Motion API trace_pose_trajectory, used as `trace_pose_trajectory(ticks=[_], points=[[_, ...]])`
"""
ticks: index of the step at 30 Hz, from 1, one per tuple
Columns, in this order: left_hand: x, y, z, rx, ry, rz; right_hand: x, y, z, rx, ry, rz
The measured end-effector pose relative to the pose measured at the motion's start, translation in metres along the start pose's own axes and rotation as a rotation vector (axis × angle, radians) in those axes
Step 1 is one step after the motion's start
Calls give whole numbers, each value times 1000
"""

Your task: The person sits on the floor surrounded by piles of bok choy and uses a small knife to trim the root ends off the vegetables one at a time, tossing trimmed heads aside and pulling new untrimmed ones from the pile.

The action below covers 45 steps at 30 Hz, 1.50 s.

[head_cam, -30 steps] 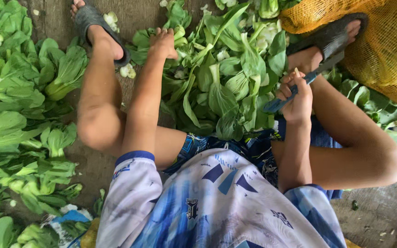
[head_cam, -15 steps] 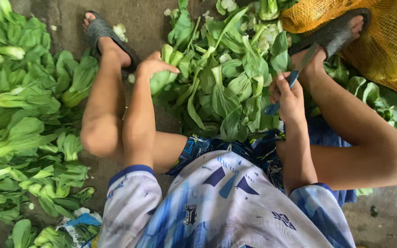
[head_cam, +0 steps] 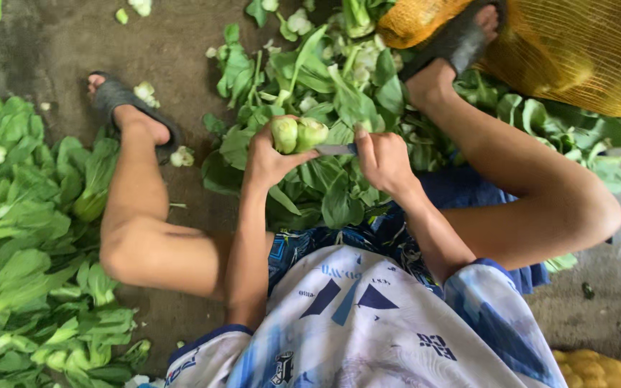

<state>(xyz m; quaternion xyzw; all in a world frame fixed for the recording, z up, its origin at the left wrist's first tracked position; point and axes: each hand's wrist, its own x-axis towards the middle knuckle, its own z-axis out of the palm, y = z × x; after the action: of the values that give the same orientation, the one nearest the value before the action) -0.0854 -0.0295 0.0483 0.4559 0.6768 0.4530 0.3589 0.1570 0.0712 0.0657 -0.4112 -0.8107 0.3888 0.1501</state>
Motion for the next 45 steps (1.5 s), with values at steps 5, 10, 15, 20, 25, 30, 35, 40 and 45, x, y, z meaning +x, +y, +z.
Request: trace_pose_trajectory(ticks=[5,10,15,20,25,30,35,40,45], points=[[-1,28,16,41,-24,142,1,-13,-12,-154,105,-163],[0,43,20,2,-48,175,2,-15,-17,-167,160,-212],[-2,47,21,85,-60,196,-9,14,-5,-128,174,-214],[-12,43,22,-97,-169,86,2,80,5,-642,257,-305],[-18,37,31,-169,-142,123,-12,89,12,506,-52,196],[-17,28,36,-516,-259,64,-15,47,18,884,-176,100],[-19,23,32,-596,-251,-91,-8,30,2,841,-211,-14],[-18,21,31,-732,-306,-113,-3,12,3,1031,-141,46],[-15,25,19,-526,-238,-184,9,16,-29,740,-459,47]])
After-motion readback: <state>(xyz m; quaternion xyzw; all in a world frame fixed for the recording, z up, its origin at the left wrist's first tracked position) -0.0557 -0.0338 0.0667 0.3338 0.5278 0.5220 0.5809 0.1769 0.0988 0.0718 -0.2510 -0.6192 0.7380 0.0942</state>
